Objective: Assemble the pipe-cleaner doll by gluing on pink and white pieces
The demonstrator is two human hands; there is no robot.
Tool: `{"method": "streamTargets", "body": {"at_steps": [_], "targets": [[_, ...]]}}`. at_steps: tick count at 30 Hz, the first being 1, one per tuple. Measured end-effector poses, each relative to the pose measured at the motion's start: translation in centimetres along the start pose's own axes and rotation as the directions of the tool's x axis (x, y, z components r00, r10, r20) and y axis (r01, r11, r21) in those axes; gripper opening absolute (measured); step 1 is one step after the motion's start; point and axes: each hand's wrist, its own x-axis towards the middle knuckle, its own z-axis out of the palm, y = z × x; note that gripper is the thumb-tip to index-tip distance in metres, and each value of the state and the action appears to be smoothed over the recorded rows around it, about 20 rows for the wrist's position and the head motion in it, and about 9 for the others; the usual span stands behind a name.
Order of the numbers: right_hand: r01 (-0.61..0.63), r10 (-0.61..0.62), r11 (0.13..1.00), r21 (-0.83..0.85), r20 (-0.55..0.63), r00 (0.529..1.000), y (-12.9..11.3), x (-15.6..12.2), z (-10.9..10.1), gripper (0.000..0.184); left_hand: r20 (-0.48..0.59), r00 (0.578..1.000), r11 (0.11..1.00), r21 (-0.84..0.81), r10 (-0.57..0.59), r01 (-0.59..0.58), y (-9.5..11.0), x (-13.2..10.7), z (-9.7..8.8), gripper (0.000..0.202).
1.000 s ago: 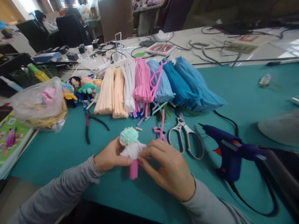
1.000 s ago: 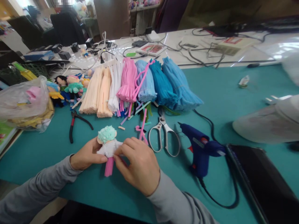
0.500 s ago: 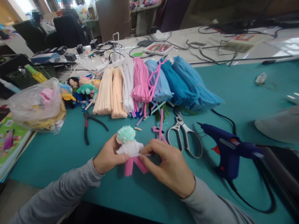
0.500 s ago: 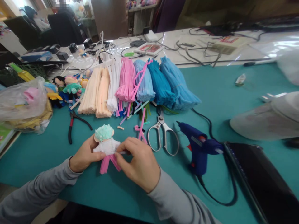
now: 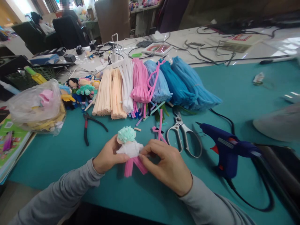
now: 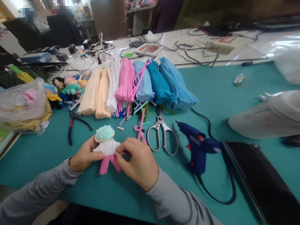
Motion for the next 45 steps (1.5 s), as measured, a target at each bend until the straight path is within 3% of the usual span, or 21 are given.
{"method": "streamTargets", "body": {"at_steps": [9, 23, 33, 39, 45], "targets": [[0.003, -0.003, 1.0, -0.011, 0.003, 1.0, 0.3, 0.1, 0.1, 0.017, -0.009, 0.998, 0.991, -0.118, -0.067, 0.065, 0.9, 0.1, 0.8, 0.042], [0.002, -0.003, 0.999, -0.048, -0.015, 1.0, -0.1, 0.2, -0.7, 0.017, -0.062, 0.989, 0.989, -0.063, -0.137, 0.133, 0.9, 0.0, 0.4, 0.055], [0.137, -0.139, 0.988, -0.069, -0.017, 0.99, 0.0, -0.1, -0.5, 0.015, -0.035, 0.991, 0.989, -0.082, -0.127, 0.124, 0.5, 0.1, 0.1, 0.062], [0.086, -0.091, 0.993, -0.077, -0.071, 0.993, -0.1, 0.0, -1.1, 0.02, -0.032, 0.991, 0.983, -0.134, -0.133, 0.128, 0.9, 0.0, 0.3, 0.061], [0.115, -0.119, 0.992, -0.056, -0.075, 0.99, -0.4, -0.3, -0.6, 0.018, -0.028, 0.992, 0.985, -0.125, -0.121, 0.116, 0.8, 0.0, 0.5, 0.063]]}}
